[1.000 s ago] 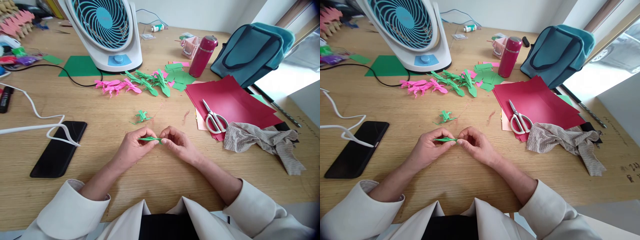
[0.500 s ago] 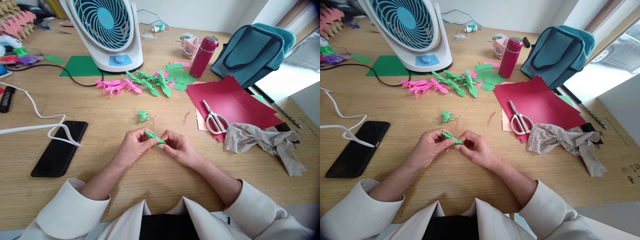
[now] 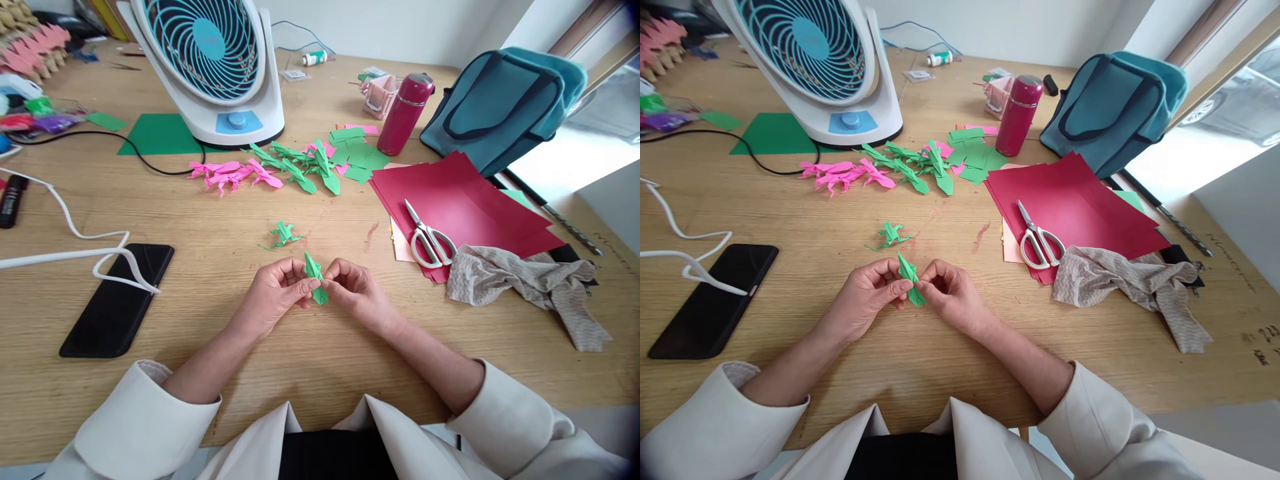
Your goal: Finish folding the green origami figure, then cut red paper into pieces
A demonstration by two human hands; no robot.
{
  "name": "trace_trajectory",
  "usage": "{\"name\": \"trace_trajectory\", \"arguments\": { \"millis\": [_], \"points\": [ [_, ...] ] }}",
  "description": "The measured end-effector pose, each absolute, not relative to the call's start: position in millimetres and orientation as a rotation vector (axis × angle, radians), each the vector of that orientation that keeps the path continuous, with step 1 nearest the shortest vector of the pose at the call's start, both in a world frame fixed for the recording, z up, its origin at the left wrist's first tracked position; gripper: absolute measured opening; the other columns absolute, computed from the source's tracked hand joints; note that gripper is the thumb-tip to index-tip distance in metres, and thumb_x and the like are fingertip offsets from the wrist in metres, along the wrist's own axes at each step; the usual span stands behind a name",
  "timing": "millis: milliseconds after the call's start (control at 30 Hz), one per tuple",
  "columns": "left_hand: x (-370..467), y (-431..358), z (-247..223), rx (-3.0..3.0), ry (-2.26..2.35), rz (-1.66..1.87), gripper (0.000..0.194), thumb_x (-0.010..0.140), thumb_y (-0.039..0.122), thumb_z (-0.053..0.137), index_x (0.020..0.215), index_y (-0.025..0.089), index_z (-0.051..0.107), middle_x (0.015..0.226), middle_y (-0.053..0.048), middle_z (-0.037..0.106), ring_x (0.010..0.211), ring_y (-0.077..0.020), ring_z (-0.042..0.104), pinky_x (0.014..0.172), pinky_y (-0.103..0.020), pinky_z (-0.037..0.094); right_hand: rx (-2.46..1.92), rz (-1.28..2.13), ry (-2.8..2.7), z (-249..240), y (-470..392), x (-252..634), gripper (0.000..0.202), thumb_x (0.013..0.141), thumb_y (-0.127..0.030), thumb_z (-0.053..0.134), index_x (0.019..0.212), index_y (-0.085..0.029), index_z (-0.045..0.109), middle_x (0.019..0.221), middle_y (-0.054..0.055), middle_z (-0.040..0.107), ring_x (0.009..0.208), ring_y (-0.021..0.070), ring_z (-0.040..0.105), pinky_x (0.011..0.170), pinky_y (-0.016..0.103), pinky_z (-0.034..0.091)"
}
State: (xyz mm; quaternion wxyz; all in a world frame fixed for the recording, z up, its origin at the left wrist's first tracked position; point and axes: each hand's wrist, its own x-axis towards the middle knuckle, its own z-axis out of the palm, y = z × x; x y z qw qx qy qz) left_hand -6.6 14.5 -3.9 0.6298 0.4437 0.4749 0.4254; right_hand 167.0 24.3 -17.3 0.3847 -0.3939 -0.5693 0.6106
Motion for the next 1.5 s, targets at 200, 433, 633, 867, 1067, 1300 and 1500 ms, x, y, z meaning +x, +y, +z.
{"name": "trace_trajectory", "arguments": {
  "millis": [200, 433, 633, 867, 1067, 1300, 1500],
  "points": [
    [-2, 11, -11, 1.010, 1.078, 1.006, 0.026, 0.073, 0.035, 0.077, 0.071, 0.016, 0.059, 0.066, 0.004, 0.052, 0.059, -0.0081, 0.049, 0.046, -0.017, 0.045, -1.070, 1.428, -1.477, -17, 18, 163, 0.027, 0.084, -0.039, 0.066, 0.072, -0.019, 0.052, 0.066, -0.003, 0.053, 0.061, 0.0108, 0.045, 0.058, 0.025, 0.037],
    [-12, 14, -5, 1.443, 1.258, 0.941, 0.018, 0.082, 0.029, 0.066, 0.071, 0.016, 0.058, 0.067, 0.004, 0.054, 0.059, -0.0076, 0.048, 0.055, -0.020, 0.039, -1.003, 1.492, -1.402, -15, 17, 162, 0.023, 0.085, -0.041, 0.066, 0.087, -0.021, 0.055, 0.076, -0.001, 0.055, 0.068, 0.0125, 0.051, 0.063, 0.026, 0.041],
    [-12, 10, -5, 1.576, 1.301, 0.831, 0.018, 0.084, 0.029, 0.063, 0.070, 0.017, 0.059, 0.066, 0.004, 0.054, 0.065, -0.0105, 0.049, 0.062, -0.023, 0.039, -0.935, 1.509, -1.270, -18, 19, 161, 0.028, 0.079, -0.042, 0.074, 0.083, -0.020, 0.058, 0.075, -0.002, 0.056, 0.068, 0.0115, 0.052, 0.064, 0.026, 0.043],
    [-7, 6, -6, 1.532, 1.328, 0.907, 0.018, 0.079, 0.023, 0.067, 0.076, 0.020, 0.050, 0.068, 0.006, 0.052, 0.062, -0.0092, 0.049, 0.059, -0.021, 0.040, -0.980, 1.503, -1.184, -21, 21, 161, 0.034, 0.073, -0.045, 0.079, 0.073, -0.020, 0.055, 0.068, -0.003, 0.057, 0.060, 0.0100, 0.049, 0.057, 0.024, 0.041],
    [-6, 4, -2, 1.523, 1.349, 0.892, 0.014, 0.080, 0.028, 0.069, 0.077, 0.019, 0.059, 0.068, 0.004, 0.060, 0.063, -0.0110, 0.056, 0.060, -0.022, 0.044, -1.013, 1.435, -1.236, -19, 22, 162, 0.038, 0.074, -0.049, 0.077, 0.071, -0.021, 0.052, 0.066, -0.003, 0.055, 0.059, 0.0097, 0.047, 0.057, 0.024, 0.040],
    [-6, 4, -1, 1.499, 1.417, 0.912, 0.013, 0.076, 0.028, 0.072, 0.078, 0.019, 0.063, 0.070, 0.001, 0.068, 0.064, -0.0130, 0.061, 0.061, -0.023, 0.046, -1.031, 1.358, -1.303, -21, 20, 162, 0.030, 0.079, -0.042, 0.071, 0.074, -0.022, 0.051, 0.068, -0.002, 0.054, 0.062, 0.0116, 0.048, 0.058, 0.026, 0.042],
    [-8, 5, 0, 1.594, 1.438, 0.827, 0.008, 0.077, 0.025, 0.070, 0.079, 0.020, 0.064, 0.073, 0.002, 0.070, 0.067, -0.0140, 0.064, 0.065, -0.024, 0.047, -1.129, 1.035, -1.755, -11, 20, 173, 0.006, 0.088, -0.020, 0.058, 0.082, -0.020, 0.057, 0.078, 0.000, 0.055, 0.069, 0.0127, 0.052, 0.064, 0.026, 0.042]
  ]
}}
